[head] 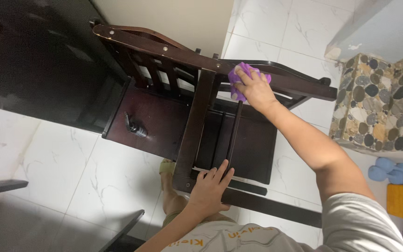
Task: The person wipes a wooden chair with a purple cloth, cleaning the back slats, the seat, the legs, and the underside frame.
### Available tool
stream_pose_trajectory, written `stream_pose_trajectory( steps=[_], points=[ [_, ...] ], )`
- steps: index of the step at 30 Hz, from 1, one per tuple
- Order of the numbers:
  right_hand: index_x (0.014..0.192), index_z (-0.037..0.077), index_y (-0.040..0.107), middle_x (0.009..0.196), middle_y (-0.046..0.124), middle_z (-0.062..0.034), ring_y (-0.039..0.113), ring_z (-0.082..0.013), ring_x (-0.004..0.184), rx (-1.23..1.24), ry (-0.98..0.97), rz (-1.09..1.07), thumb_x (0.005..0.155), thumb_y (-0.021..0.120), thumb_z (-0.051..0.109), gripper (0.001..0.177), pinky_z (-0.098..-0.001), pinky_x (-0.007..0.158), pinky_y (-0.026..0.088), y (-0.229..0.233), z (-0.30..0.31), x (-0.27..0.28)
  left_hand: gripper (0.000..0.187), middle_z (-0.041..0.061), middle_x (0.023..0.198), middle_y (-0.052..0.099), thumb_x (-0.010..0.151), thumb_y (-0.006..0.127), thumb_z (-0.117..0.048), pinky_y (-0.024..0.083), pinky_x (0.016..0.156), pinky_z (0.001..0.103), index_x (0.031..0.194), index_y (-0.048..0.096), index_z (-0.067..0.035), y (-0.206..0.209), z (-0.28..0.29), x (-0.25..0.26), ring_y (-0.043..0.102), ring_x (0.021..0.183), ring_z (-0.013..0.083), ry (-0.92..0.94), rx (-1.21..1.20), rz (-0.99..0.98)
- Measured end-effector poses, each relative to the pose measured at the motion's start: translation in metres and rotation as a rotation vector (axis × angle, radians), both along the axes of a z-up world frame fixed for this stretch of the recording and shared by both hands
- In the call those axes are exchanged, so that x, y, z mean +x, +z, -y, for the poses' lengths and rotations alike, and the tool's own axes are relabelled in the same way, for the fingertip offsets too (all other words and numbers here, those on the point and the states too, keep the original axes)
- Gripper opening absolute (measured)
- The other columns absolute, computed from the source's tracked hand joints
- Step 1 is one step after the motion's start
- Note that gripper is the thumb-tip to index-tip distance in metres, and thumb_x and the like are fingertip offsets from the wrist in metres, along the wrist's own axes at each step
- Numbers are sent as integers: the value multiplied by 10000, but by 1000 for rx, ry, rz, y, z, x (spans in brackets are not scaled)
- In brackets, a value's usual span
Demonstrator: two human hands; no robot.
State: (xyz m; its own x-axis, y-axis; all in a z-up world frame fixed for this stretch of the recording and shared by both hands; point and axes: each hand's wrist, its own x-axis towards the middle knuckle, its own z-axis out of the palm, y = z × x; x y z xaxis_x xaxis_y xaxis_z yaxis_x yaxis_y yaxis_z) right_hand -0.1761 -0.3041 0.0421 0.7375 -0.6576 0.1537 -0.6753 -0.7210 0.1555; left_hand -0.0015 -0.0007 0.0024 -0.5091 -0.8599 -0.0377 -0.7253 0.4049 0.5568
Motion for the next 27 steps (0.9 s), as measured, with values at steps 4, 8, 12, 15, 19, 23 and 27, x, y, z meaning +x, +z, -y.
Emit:
stream_pose_trajectory(
  steps=[4,8,12,15,19,23,27],
  points=[
    [1248,212,727,1565,494,-109,427,-376,1470,-35,-54,150,906,642,105,368,-565,1136,406,-51,3,-28,1207,220,1620,266,530,961,-490,384,1007,543,1522,413,-76,-3,-2,-1,490,1295,390,23,-7,-13],
    [1302,228,692,1579,515,-121,474,-354,1441,-134,-333,308,902,646,47,441,-523,1085,413,-95,-4,-42,1199,214,1614,281,541,956,-487,388,1002,543,1525,410,-73,-3,-2,-1,489,1297,379,23,-21,-7],
    [1435,224,662,1510,568,-169,507,-359,1404,-292,-539,125,852,639,24,617,-489,1090,406,-90,-9,-121,1177,210,1608,293,556,947,-470,392,998,551,1524,406,-76,-2,-3,1,498,1282,354,28,-50,0],
    [1353,179,660,1366,596,-134,536,-310,1262,-347,-649,108,901,624,120,457,-454,1009,441,-81,-5,-173,1156,209,1616,290,570,930,-451,400,1005,545,1523,398,-72,-1,0,0,514,1265,328,12,-61,12],
    [1244,119,658,1173,632,-87,574,-245,1074,-275,-852,393,966,605,247,310,-408,902,487,-101,6,-166,1104,204,1619,287,606,901,-428,402,1027,526,1526,401,-77,3,-1,2,520,1274,311,12,-73,-34],
    [1134,59,656,980,669,-39,612,-180,885,688,-534,1782,1031,586,375,340,-361,794,533,-73,8,-39,1123,209,1617,240,612,898,-441,361,1053,539,1533,368,-74,5,2,0,491,1275,322,-11,36,44],
    [1168,289,682,1187,682,-55,663,-243,1094,-524,-37,324,918,653,440,293,-371,885,548,-22,-11,-16,1124,198,1615,253,590,906,-442,346,1048,540,1517,380,-83,4,1,-3,469,1315,319,14,-2,11]
  ],
)
